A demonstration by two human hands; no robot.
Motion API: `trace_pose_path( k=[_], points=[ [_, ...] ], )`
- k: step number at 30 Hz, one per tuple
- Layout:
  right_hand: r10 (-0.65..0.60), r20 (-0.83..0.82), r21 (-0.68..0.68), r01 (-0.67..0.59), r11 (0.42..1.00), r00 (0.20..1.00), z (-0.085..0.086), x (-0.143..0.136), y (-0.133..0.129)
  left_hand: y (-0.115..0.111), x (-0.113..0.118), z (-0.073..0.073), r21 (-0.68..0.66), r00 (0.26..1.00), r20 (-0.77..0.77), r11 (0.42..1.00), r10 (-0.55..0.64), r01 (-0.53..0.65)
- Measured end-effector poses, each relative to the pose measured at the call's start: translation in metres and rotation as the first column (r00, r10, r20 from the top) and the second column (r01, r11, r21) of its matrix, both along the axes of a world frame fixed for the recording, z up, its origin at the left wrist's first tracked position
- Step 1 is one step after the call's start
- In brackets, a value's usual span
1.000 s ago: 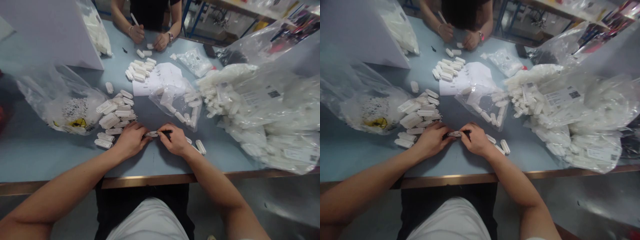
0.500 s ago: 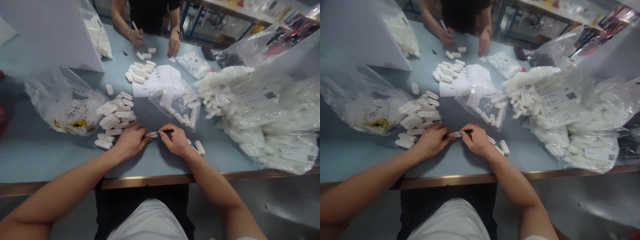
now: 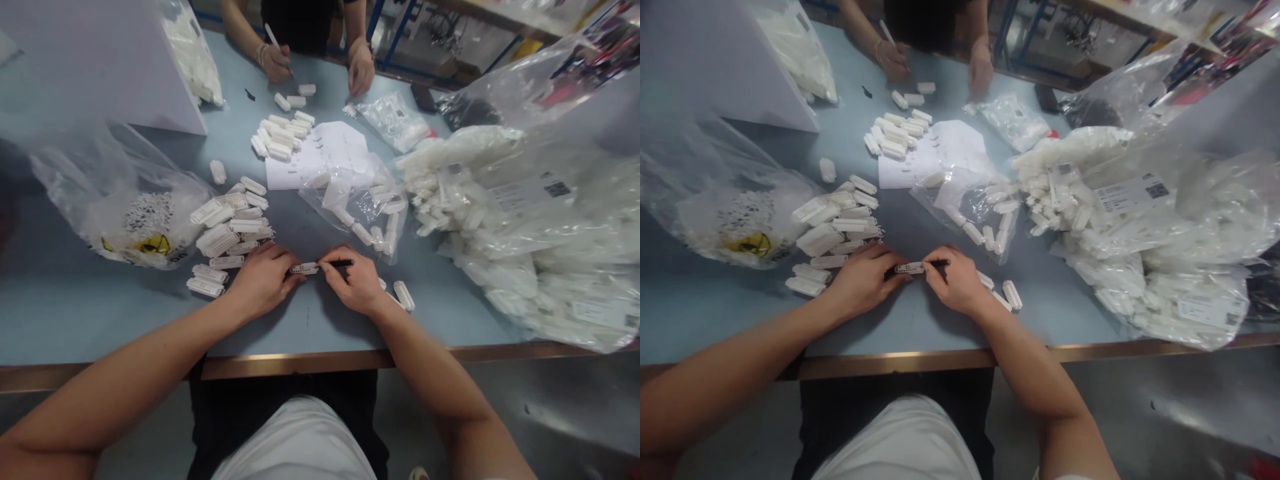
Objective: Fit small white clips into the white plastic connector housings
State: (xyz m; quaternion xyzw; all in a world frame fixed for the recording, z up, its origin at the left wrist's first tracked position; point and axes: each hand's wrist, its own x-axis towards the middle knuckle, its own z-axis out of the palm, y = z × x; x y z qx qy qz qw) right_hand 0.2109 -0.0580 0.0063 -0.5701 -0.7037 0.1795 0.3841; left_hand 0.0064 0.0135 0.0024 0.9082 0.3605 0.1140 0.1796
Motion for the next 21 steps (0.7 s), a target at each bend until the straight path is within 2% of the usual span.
trace_pose_path(
  k=[8, 14, 21],
  points=[
    [0.035, 0.050, 0.027, -0.036, 0.999, 0.998, -0.0008, -0.0020, 0.0015, 0.0007, -0.0006, -0.0008, 0.010, 1.000, 0.008, 1.000, -0.017, 0.017],
    [-0.093, -0.088, -0.077, 0.086, 0.993, 0.992, -0.0016, 0.0004, -0.0004, 0.0007, -0.0006, 0.0002, 0.005, 1.000, 0.003, 1.000, -0.015, 0.014],
    [-0.041, -0.063, -0.065, 0.037, 0.997, 0.997, -0.0008, 0.0017, -0.0015, 0.0007, -0.0001, 0.0018, -0.014, 1.000, -0.003, 1.000, -0.009, 0.009]
  ],
)
